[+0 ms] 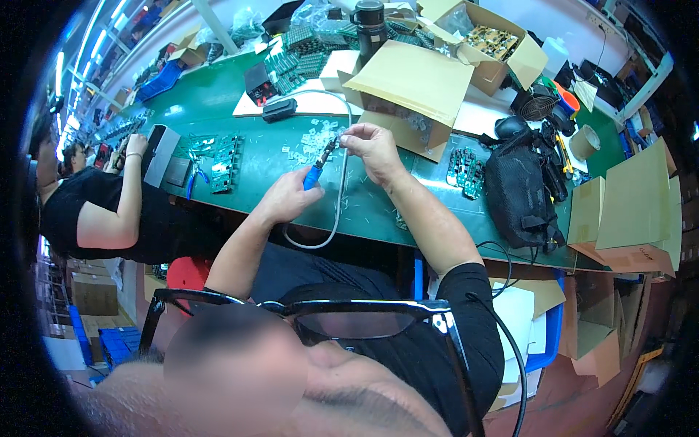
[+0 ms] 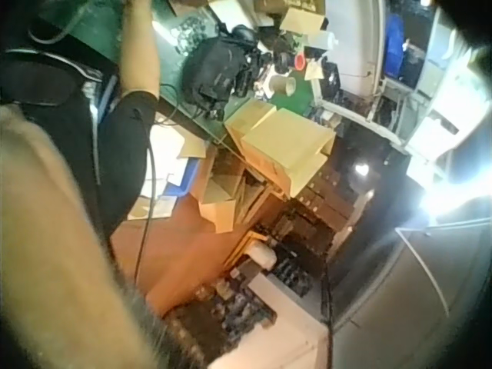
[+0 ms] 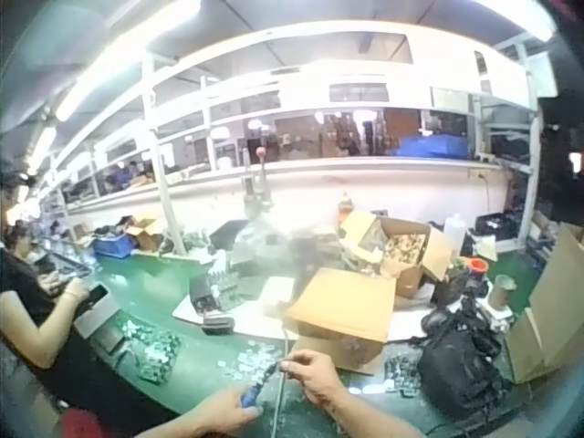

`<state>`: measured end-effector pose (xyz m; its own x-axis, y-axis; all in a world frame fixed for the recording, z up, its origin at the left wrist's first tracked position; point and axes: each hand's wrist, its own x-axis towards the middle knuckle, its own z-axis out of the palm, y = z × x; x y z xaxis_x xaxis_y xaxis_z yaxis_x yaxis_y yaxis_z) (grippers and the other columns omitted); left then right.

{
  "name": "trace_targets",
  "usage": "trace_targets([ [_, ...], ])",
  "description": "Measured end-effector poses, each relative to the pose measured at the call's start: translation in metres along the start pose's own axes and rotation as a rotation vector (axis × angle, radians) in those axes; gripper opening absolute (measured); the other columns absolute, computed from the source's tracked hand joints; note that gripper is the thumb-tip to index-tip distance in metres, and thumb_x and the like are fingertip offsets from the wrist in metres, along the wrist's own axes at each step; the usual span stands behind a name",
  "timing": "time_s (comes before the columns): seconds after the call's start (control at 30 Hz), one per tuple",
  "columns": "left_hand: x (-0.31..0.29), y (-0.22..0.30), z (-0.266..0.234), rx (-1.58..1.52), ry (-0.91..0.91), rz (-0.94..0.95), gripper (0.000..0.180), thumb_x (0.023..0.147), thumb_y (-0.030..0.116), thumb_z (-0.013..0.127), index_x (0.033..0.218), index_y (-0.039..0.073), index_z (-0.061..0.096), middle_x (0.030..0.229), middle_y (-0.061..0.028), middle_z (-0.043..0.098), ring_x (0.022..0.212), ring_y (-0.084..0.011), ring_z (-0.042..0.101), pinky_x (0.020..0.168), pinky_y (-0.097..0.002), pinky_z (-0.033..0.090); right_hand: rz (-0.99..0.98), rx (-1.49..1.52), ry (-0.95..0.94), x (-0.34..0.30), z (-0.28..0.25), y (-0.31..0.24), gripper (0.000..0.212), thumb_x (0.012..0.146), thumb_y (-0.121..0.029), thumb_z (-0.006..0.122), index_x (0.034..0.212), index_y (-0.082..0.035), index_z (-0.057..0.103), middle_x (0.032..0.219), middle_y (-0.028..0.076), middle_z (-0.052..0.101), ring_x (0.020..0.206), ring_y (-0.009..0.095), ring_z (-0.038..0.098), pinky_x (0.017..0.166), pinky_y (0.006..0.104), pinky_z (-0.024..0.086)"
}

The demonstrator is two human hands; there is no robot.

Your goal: The person retrieves small components from a cardboard box by hand and trims them one by one using pliers.

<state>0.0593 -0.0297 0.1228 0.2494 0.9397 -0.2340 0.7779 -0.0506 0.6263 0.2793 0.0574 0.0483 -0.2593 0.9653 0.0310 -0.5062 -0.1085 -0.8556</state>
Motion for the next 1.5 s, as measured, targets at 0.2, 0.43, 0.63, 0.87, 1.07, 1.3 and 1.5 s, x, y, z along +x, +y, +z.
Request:
trace_targets([
  [0.2, 0.003, -0.013, 0.004, -0.072, -0.018, 0.043, 0.038, 0.085, 0.032, 0.069, 0.097, -0.003, 0.063, 0.084, -0.0267, 0.067, 0.084, -0.0451, 0.065, 0.081, -0.0511, 0.05, -0.004, -0.028, -0.022, 0.0, -0.003, 0.001, 0.013, 0.09, -0.001, 0.08, 0.101, -0.002, 0.073, 0.092, 0.008, 0.075, 0.079, 0.011, 0.067, 0.069, 0.0231, 0.051],
  [0.43, 0.008, -0.029, 0.007, -0.115, -0.066, 0.0, 0.038, 0.086, 0.033, 0.069, 0.093, -0.003, 0.063, 0.08, -0.0239, 0.065, 0.077, -0.0383, 0.064, 0.077, -0.0484, 0.05, 0.017, 0.011, -0.032, 0.0, -0.004, 0.002, 0.012, 0.09, -0.001, 0.079, 0.1, -0.002, 0.073, 0.093, 0.008, 0.076, 0.083, 0.013, 0.069, 0.07, 0.0242, 0.051],
  [0.63, 0.008, -0.028, 0.009, -0.245, -0.063, -0.008, 0.033, 0.087, 0.029, 0.069, 0.094, -0.002, 0.063, 0.073, -0.0102, 0.06, 0.071, -0.0198, 0.058, 0.069, -0.0388, 0.048, 0.018, -0.02, -0.043, 0.001, -0.007, 0.006, 0.013, 0.09, -0.001, 0.079, 0.101, -0.002, 0.073, 0.094, 0.008, 0.076, 0.084, 0.013, 0.07, 0.071, 0.0247, 0.051],
  [0.87, 0.003, -0.017, 0.007, -0.046, -0.006, -0.007, 0.038, 0.087, 0.033, 0.068, 0.096, -0.004, 0.063, 0.082, -0.026, 0.067, 0.08, -0.0427, 0.065, 0.078, -0.0502, 0.051, 0.002, -0.038, -0.008, 0.0, -0.004, 0.008, 0.014, 0.089, -0.002, 0.081, 0.101, -0.002, 0.073, 0.094, 0.008, 0.076, 0.084, 0.013, 0.07, 0.071, 0.0254, 0.052],
  [1.07, 0.003, -0.015, 0.009, 0.013, 0.03, 0.037, 0.036, 0.09, 0.032, 0.065, 0.097, -0.003, 0.062, 0.082, -0.0264, 0.066, 0.081, -0.0465, 0.064, 0.078, -0.0513, 0.05, 0.009, -0.035, 0.008, -0.001, -0.003, 0.008, 0.015, 0.09, -0.003, 0.081, 0.102, -0.001, 0.073, 0.093, 0.008, 0.076, 0.083, 0.014, 0.07, 0.072, 0.0255, 0.052],
  [1.3, 0.006, -0.024, 0.015, 0.092, 0.103, 0.064, 0.033, 0.094, 0.03, 0.063, 0.104, -0.001, 0.066, 0.081, -0.0256, 0.066, 0.081, -0.0461, 0.066, 0.079, -0.0511, 0.052, 0.013, -0.044, 0.001, 0.0, -0.004, 0.011, 0.014, 0.09, -0.003, 0.08, 0.103, -0.002, 0.073, 0.093, 0.008, 0.076, 0.083, 0.014, 0.071, 0.07, 0.0251, 0.052],
  [1.5, 0.01, -0.029, 0.015, -0.43, -0.078, -0.086, 0.043, 0.092, 0.023, 0.067, 0.125, -0.005, 0.067, 0.088, -0.0142, 0.073, 0.085, -0.0273, 0.074, 0.08, -0.042, 0.057, 0.037, -0.076, 0.025, 0.0, -0.008, 0.011, 0.014, 0.091, -0.005, 0.081, 0.102, -0.003, 0.073, 0.094, 0.007, 0.076, 0.084, 0.013, 0.071, 0.07, 0.0252, 0.052],
])
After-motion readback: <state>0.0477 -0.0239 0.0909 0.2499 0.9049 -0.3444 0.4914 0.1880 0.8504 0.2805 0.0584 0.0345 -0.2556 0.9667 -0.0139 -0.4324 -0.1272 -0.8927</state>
